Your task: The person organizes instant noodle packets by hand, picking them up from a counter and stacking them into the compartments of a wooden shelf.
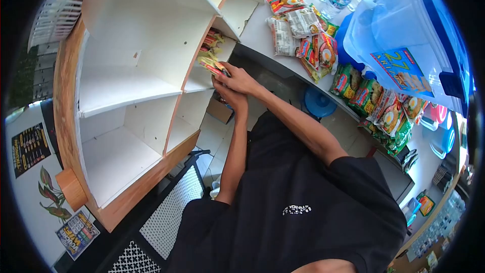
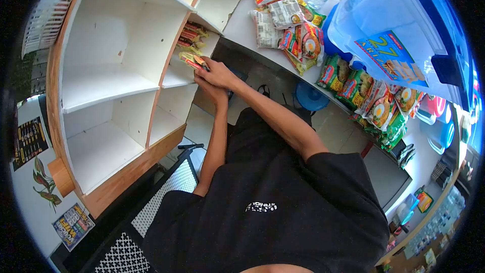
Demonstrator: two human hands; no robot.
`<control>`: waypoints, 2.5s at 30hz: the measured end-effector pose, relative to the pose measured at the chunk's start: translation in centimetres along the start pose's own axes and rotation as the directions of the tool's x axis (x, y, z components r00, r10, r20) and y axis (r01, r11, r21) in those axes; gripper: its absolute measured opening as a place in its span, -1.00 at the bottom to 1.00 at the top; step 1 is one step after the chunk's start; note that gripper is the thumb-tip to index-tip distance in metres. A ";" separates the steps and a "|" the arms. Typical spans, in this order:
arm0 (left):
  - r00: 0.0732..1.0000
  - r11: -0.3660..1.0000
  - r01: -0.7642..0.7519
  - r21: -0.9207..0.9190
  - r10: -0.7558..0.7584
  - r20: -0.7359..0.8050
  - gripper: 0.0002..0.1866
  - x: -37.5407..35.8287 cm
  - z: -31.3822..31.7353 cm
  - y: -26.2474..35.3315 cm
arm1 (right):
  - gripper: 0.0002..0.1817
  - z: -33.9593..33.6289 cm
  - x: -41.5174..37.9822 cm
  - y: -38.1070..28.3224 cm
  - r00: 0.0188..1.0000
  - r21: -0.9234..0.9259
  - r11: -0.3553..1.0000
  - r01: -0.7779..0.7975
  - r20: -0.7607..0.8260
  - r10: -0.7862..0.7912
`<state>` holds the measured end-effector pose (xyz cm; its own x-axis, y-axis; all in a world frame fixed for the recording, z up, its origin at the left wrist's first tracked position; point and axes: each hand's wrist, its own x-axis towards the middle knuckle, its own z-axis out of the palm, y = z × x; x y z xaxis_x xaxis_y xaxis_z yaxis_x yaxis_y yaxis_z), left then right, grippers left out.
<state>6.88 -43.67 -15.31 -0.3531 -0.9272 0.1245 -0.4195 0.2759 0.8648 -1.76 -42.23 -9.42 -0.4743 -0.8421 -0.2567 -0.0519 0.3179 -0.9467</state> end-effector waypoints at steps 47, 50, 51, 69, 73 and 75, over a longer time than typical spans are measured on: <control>0.414 0.875 0.469 -0.117 -0.100 0.905 -0.56 -4.0 14.0 10.5 | -0.55 -14.8 -12.6 13.7 0.496 0.789 0.615 -0.009 -0.530 0.688; 0.449 0.868 0.474 -0.150 -0.091 0.889 -0.60 -4.4 14.4 11.0 | -0.66 -15.0 -12.3 15.1 0.521 0.811 0.582 -0.059 -0.472 0.711; 0.456 0.867 0.469 -0.170 -0.073 0.887 -0.62 -4.4 14.5 11.1 | -0.68 -15.0 -12.2 15.3 0.519 0.818 0.568 -0.087 -0.450 0.727; 0.772 0.968 0.151 -0.198 0.010 0.636 -0.53 -4.6 13.5 8.6 | -0.76 -13.9 -21.5 11.8 0.729 0.963 0.224 -0.150 -0.045 0.683; 0.788 0.973 0.228 -0.039 -0.161 0.594 -0.22 -6.1 10.0 8.6 | -0.80 -13.2 -21.9 9.9 0.768 0.956 0.202 -0.214 0.036 0.640; 0.676 0.889 0.444 -0.111 -0.251 0.692 -0.19 -6.6 8.5 8.1 | -0.81 -13.0 -21.4 8.8 0.774 0.925 0.256 -0.282 0.062 0.630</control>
<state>-1.27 -33.15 -13.25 -0.7124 -0.5212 -0.4698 -0.4368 -0.1946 0.8782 -3.46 -15.72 -9.77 -0.3451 -0.4788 -0.8073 0.9333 -0.0838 -0.3493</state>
